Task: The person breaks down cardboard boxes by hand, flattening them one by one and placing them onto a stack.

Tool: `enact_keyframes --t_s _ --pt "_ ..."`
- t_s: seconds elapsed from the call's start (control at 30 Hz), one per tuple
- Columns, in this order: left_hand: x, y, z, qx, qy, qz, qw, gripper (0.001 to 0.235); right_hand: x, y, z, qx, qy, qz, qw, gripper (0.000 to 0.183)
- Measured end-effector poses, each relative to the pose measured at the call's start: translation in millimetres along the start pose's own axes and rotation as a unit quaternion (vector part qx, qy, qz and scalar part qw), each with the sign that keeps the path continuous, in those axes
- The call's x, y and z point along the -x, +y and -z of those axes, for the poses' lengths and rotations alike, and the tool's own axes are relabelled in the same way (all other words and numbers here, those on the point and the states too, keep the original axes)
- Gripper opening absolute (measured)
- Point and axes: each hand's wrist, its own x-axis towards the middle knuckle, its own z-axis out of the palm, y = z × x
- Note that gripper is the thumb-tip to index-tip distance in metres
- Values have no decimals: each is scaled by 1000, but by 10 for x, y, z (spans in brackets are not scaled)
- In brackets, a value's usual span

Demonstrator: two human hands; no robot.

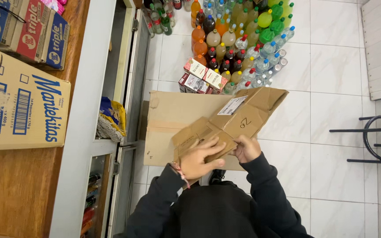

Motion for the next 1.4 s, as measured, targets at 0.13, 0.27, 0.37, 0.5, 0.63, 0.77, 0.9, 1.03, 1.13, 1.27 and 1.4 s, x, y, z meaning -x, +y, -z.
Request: enact_keyframes --t_s 0.13,0.27,0.37,0.5,0.63,0.77,0.9,1.03,1.13,1.27,1.4 --pt "394 -359 188 88 63 112 988 113 798 -781 -918 -39 -41 1 998 80" --pt "673 -1518 -251 285 133 433 845 145 578 -411 -472 -88 -112 26 989 83" --pt "624 -1455 -582 619 188 359 672 129 286 87 6 -104 -127 51 985 85" --pt "443 -1832 -821 713 319 244 575 95 -358 521 1530 -85 -89 111 986 95" --pt "624 -1849 -605 683 354 204 605 75 522 -491 615 -124 -118 125 977 96" --pt "889 -2318 -627 645 347 177 658 69 1363 -1626 -1000 -172 -63 128 975 132" --pt "1250 -2346 -704 612 371 195 671 76 1071 -2037 -746 -142 -322 -18 936 147" --pt "1688 -1952 -926 590 412 201 665 80 156 -1944 -331 84 -400 -95 908 119" --pt "1975 -1859 -1407 565 467 215 645 74 -96 -1711 -738 343 -257 -43 902 73" --pt "2400 -1419 -2384 497 572 248 603 71 -150 -1311 -1202 354 -322 -49 877 66" --pt "2682 -834 -3250 439 682 228 538 65 15 -795 -1648 356 -375 -49 855 67"
